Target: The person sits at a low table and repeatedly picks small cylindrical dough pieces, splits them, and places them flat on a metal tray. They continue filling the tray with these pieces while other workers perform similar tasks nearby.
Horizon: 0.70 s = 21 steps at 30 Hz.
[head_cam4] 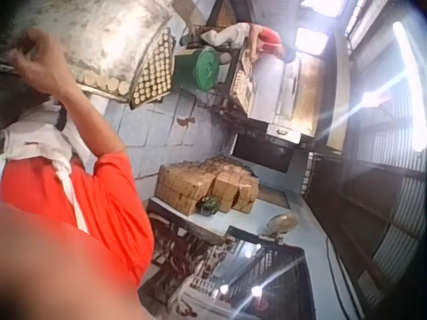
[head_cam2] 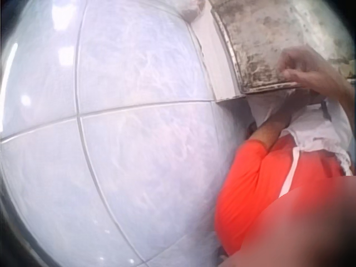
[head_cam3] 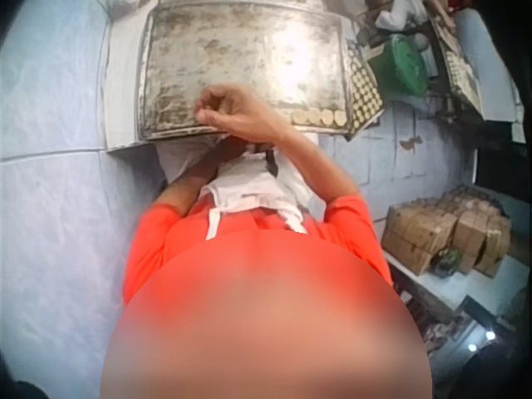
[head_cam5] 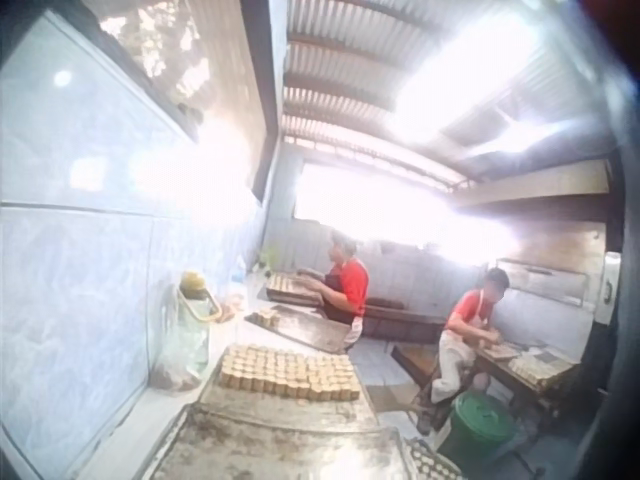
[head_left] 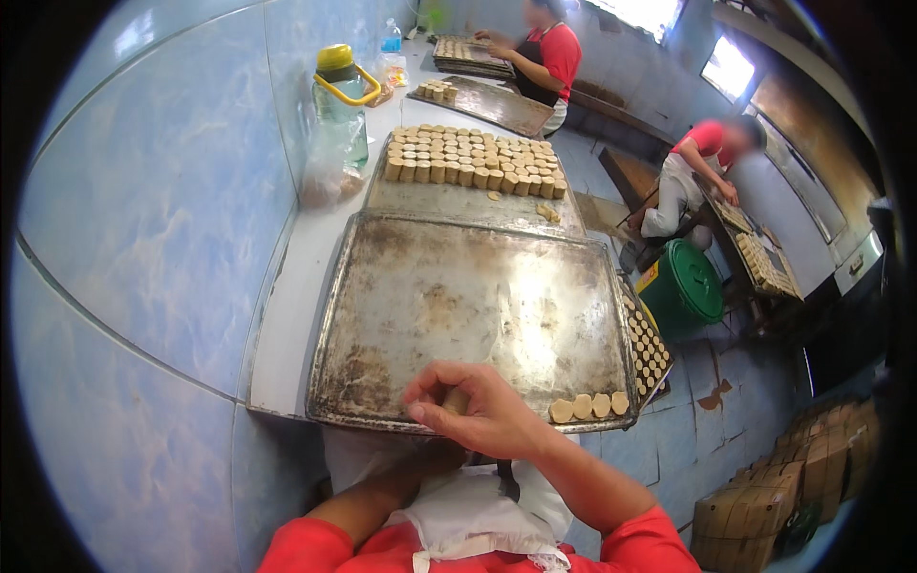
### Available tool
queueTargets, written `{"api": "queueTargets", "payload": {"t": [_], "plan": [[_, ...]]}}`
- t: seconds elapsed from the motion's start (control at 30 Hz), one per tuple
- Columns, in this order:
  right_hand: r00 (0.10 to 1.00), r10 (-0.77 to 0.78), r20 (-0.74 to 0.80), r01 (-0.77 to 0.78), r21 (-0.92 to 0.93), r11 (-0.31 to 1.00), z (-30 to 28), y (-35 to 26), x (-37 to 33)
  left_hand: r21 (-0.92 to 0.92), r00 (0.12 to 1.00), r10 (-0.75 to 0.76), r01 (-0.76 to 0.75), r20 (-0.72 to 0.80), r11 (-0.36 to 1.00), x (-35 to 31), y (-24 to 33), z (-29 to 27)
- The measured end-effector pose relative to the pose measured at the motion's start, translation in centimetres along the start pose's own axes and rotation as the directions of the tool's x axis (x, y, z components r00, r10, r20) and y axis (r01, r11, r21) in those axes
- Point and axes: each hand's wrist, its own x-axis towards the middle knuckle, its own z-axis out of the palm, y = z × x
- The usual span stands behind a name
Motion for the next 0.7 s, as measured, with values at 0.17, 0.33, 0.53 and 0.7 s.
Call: {"api": "queueTargets", "payload": {"t": [0.17, 0.33, 0.53, 0.7], "plan": [[0.985, -0.17, -0.02, 0.169, -0.028, 0.985, 0.2, 1.5, 0.5, 0.055, 0.982, -0.014, 0.025, -0.19, 0.998, -4.2, 3.4, -3.4], [0.964, -0.195, -0.182, 0.223, 0.15, 0.963, -1.7, 3.2, -1.3, -0.058, 0.926, 0.173, -0.203, -0.335, 0.977, -11.3, 13.7, -8.4], [0.916, -0.075, -0.393, 0.21, 0.313, 0.926, -4.8, 3.7, -6.2, -0.417, 0.883, 0.371, -0.464, -0.287, 0.781, -17.3, 21.9, -18.3], [0.836, -0.146, -0.528, 0.314, 0.243, 0.918, -5.3, 4.8, -8.6, -0.08, 0.618, 0.162, -0.345, -0.769, 0.935, -15.7, 24.7, -21.5]]}}
